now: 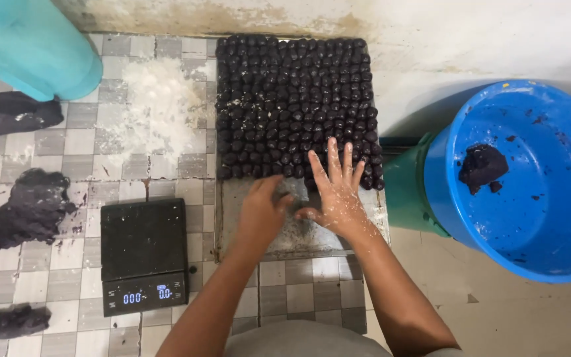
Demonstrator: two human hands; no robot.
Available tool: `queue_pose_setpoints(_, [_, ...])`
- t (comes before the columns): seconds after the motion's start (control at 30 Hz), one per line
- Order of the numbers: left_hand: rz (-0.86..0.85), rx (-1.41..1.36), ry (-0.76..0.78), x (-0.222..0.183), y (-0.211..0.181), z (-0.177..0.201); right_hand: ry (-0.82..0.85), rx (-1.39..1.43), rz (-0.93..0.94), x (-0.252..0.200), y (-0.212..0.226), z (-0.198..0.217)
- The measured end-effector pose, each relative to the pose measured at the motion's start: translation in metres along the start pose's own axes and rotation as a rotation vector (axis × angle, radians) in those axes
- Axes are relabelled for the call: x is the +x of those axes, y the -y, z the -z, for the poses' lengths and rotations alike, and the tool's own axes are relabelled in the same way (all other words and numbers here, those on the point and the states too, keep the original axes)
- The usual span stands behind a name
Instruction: The person portions dark dough into small balls, weighs each on a digital scale, and places them on a tray. They repeatedly roll the dough between their palms to form uniform spheres and arrange them in rows.
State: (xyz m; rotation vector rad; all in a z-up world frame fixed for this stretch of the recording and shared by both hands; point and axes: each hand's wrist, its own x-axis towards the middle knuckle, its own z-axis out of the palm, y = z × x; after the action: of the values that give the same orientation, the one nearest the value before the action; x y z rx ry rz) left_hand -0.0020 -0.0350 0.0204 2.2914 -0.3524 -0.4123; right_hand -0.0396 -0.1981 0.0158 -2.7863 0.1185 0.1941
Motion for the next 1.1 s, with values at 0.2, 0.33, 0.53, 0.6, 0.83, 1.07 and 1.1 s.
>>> queue_pose_setpoints(0.2, [-0.090, -0.160, -0.135, -0.015, 0.000, 0.018, -0.059, -0.057, 0.047, 0.014, -0.009, -0.013])
queue_pose_setpoints(0.33, [0.004, -0.175, -0.227, -0.032, 0.014, 0.042, -0.136, -0.059, 0.022, 0.028, -0.010, -0.024])
queue_pose_setpoints(0.53, [-0.032, -0.195, -0.359, -0.065, 0.024, 0.059, -0.220, -0.123, 0.013, 0.032, -0.004, -0.032])
queue_pose_setpoints(0.6, [-0.039, -0.222, -0.410, -0.075, 0.028, 0.064, -0.246, -0.146, 0.019, 0.032, -0.011, -0.032])
queue_pose_setpoints(0.83, [-0.066, -0.150, -0.611, -0.135, 0.090, 0.109, -0.316, -0.053, 0.022, 0.010, 0.032, -0.023])
queue_pose_setpoints(1.07, [0.137, -0.121, -0.791, -0.237, 0.166, 0.172, -0.125, 0.026, 0.461, -0.048, 0.218, -0.085])
queue_pose_setpoints(1.1, [0.140, -0.115, -0.790, -0.257, 0.177, 0.180, -0.123, 0.031, 0.462, -0.062, 0.249, -0.101])
